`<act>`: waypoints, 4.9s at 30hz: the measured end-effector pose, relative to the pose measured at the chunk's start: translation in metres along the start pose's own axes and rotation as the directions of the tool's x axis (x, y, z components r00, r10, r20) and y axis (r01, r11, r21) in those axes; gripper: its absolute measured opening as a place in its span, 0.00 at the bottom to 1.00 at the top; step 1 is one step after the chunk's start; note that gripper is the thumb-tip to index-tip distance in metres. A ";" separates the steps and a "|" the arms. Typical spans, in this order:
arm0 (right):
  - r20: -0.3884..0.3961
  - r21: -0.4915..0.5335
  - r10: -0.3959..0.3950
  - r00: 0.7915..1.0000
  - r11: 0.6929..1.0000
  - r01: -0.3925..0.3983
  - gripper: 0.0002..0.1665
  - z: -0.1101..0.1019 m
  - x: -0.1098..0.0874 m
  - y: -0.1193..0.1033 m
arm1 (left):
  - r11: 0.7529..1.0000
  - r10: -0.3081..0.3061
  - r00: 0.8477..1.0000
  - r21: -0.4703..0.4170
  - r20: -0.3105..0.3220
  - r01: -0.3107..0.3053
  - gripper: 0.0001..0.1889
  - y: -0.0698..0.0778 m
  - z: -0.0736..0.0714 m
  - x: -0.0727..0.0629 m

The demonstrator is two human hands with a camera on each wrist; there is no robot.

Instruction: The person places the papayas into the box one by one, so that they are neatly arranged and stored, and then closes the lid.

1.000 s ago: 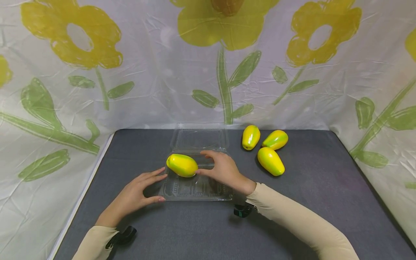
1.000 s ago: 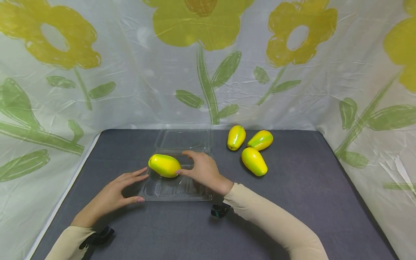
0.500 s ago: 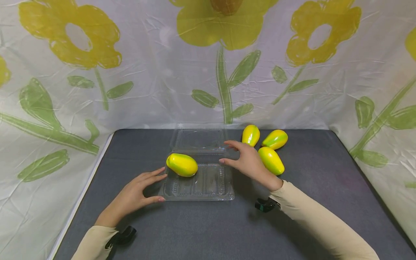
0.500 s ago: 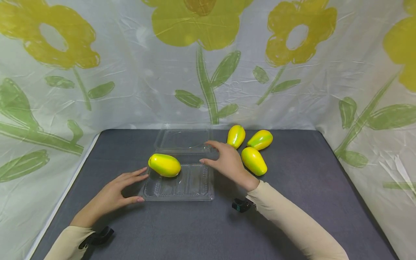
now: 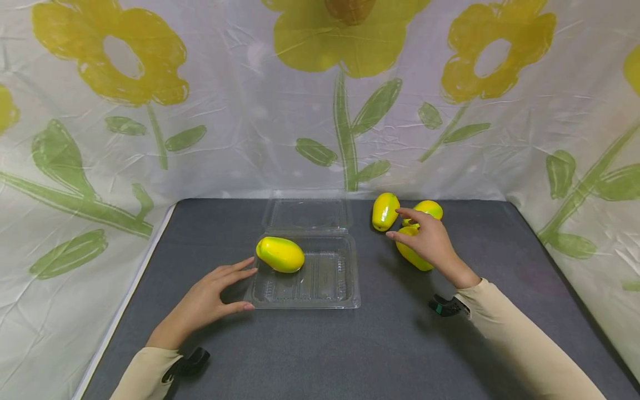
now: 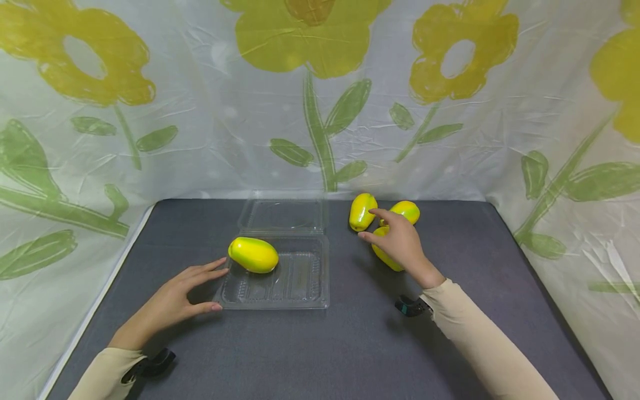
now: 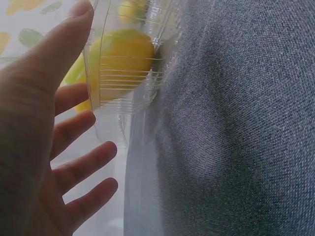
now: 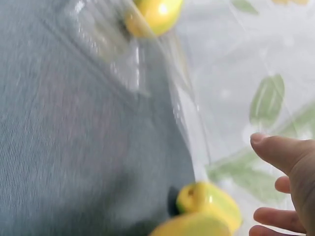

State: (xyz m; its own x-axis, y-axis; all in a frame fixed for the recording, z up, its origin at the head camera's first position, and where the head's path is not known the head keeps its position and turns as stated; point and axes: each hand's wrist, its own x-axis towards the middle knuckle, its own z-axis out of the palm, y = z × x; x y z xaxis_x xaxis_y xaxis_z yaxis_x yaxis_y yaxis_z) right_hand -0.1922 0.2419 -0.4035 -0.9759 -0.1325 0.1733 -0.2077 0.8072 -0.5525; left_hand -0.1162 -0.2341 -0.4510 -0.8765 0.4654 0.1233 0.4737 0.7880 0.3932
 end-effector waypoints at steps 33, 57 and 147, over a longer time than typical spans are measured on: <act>0.032 -0.082 0.031 0.999 0.996 -0.028 0.33 -0.008 -0.018 0.045 | 1.000 -0.002 1.000 -0.016 -0.001 0.002 0.42 0.000 0.001 -0.001; -0.061 -0.061 0.049 0.997 0.997 -0.052 0.32 -0.017 -0.036 0.061 | 1.000 0.006 1.000 -0.003 -0.005 -0.006 0.42 0.000 0.001 0.000; 0.087 0.020 -0.136 0.987 0.991 0.134 0.44 -0.010 -0.011 0.051 | 1.000 -0.020 1.000 -0.008 0.006 0.020 0.43 0.000 0.001 0.000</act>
State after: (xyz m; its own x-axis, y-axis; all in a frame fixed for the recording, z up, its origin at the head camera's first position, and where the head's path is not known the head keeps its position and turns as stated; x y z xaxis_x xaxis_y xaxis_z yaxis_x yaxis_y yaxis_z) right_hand -0.1909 0.2902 -0.4257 -0.9408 -0.2904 0.1750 -0.3384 0.7705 -0.5403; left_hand -0.1163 -0.2332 -0.4520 -0.8850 0.4523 0.1100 0.4557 0.7937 0.4029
